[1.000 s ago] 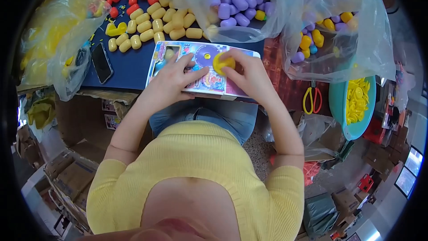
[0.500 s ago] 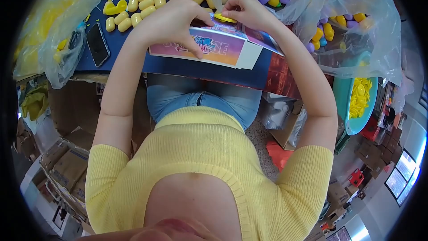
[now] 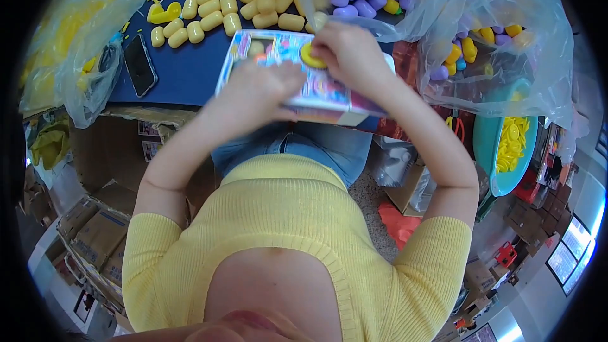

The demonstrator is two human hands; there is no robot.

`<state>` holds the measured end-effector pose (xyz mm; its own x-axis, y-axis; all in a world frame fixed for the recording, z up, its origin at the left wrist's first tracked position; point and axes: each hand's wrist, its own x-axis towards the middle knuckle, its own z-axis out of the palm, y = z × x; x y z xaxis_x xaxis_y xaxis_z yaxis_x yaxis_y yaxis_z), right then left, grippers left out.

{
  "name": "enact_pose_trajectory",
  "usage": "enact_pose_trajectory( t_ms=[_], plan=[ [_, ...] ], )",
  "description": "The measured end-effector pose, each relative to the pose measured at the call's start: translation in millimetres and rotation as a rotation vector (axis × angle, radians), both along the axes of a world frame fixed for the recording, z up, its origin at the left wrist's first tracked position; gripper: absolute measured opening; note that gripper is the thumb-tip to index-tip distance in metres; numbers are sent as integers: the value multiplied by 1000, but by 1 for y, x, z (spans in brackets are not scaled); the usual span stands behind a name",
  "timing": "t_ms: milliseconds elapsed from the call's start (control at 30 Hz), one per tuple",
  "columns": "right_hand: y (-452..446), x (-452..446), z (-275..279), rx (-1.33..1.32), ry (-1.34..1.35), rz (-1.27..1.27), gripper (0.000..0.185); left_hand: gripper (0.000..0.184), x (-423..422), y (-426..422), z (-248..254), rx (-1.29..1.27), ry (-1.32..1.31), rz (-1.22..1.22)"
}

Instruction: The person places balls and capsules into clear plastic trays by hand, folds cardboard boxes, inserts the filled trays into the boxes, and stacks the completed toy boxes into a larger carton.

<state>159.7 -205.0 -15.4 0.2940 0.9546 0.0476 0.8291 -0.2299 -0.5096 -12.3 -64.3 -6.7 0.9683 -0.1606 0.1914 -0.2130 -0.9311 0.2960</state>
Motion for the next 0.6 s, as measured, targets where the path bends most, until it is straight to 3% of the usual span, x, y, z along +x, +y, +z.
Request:
enact_pose_trajectory(
  t_ms=[100, 167, 233, 300, 333, 400, 600],
  plan=[
    [-27, -28, -3, 70, -103, 21, 15, 42, -38, -33, -30, 184, -82, 4],
    [-38, -46, -9, 110, -146, -29, 15, 46, -38, -30, -22, 225, -161, 3],
    [-44, -57, -13, 148, -184, -83, 16, 51, -26, -17, -1, -221, 148, 189],
    [-42, -63, -11, 142, -205, -86, 15, 50, 13, -2, -16, -173, -212, 249],
    [-41, -65, -10, 136, -230, -92, 14, 50, 23, 1, -15, -174, -209, 248],
    [-37, -65, -7, 130, -290, -108, 13, 59, 40, 7, -7, -170, 551, 119],
    [-29, -74, -20, 227, -259, -248, 14, 76, 32, 11, -40, -250, 311, 114]
  ],
)
